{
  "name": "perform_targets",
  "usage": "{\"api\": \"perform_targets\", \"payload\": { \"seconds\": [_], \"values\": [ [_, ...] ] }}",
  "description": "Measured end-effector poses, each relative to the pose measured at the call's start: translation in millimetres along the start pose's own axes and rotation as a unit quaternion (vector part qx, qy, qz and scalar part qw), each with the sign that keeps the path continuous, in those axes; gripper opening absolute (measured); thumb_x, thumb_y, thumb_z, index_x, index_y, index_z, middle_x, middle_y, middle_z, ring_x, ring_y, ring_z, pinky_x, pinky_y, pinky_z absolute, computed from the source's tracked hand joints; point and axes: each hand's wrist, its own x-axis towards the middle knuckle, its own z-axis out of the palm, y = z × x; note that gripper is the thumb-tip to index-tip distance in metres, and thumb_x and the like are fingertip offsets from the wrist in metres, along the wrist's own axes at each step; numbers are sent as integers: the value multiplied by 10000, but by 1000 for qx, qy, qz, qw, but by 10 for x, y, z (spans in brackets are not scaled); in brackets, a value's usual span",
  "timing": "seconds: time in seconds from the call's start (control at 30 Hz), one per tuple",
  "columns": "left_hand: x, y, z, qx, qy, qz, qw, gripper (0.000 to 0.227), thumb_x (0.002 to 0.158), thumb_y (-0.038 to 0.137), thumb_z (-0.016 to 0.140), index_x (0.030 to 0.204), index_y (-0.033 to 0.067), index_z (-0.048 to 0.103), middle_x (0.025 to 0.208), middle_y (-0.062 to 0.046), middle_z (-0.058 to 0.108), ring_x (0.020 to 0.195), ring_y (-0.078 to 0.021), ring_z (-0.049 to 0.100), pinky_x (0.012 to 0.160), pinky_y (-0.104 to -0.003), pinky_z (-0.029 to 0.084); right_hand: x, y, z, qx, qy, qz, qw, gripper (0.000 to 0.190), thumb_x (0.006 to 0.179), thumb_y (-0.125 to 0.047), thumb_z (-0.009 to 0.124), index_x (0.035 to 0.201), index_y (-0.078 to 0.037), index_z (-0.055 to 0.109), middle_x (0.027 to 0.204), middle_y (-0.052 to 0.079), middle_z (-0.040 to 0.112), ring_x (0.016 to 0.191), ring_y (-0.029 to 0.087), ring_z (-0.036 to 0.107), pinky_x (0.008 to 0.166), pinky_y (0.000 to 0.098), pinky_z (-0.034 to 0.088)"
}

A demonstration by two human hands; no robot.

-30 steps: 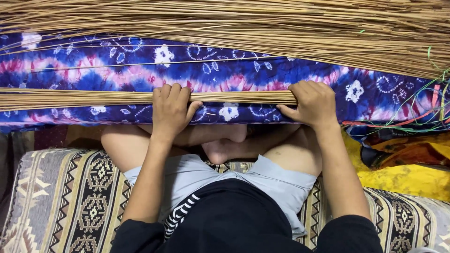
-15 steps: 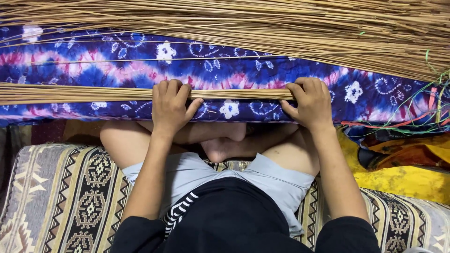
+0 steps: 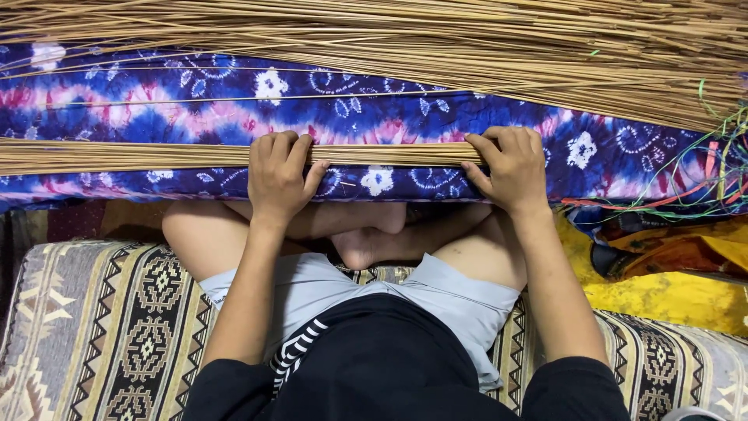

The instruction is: Organizing and aligning bundles of long rattan sticks on a patterned fabric surface.

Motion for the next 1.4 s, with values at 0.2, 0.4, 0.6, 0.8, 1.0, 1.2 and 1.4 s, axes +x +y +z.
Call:
{"api": "perform_targets", "payload": {
  "seconds": [0.2,0.4,0.6,0.8,1.0,1.2,1.4],
  "values": [
    [27,27,-15,16,5,-7,1000,608,1104,597,388,1126,70,691,978,-99,587,940,-291,577,853,-424,477,55,-33,-11,-30,33,-1,999,397,1091,-543,513,1148,-231,753,1034,-14,628,943,202,613,949,400,448],
    [32,33,-34,18,1,-7,1000,565,1102,580,434,1105,73,683,982,-94,586,947,-287,576,855,-422,475,55,-25,-3,-22,42,-8,999,343,1093,-463,530,1162,-217,759,1051,-4,647,967,209,637,948,402,462],
    [-11,22,10,31,0,-13,999,583,1104,595,415,1121,80,686,996,-92,604,967,-281,591,909,-429,461,72,-47,-49,-5,33,-3,999,398,1119,-470,483,1161,-178,749,1056,19,650,966,231,641,941,402,481],
    [1,20,12,27,3,-11,1000,590,1108,600,402,1133,81,682,1014,-98,614,978,-287,601,911,-436,460,59,-45,-43,-10,36,-1,999,424,1125,-483,464,1170,-169,746,1053,29,644,963,241,643,929,404,487],
    [12,36,-16,19,-6,-17,1000,569,1103,588,419,1130,82,677,1015,-92,598,994,-282,584,889,-423,466,56,-39,-40,-4,28,3,1000,409,1125,-484,472,1150,-175,738,1028,22,641,946,238,648,905,393,491],
    [59,61,-68,15,-12,-26,999,631,1109,614,361,1152,70,679,1022,-102,611,995,-288,593,891,-424,477,78,-54,-65,-3,30,8,999,413,1125,-488,472,1169,-170,731,1031,27,640,956,246,650,900,397,495],
    [289,-95,-12,8,-74,-93,993,360,1003,383,725,1182,73,684,844,-117,642,776,-347,650,707,-481,505,79,-57,-71,3,17,17,1000,421,1128,-487,446,1191,-170,716,1054,30,633,977,249,642,903,400,485]
  ]
}}
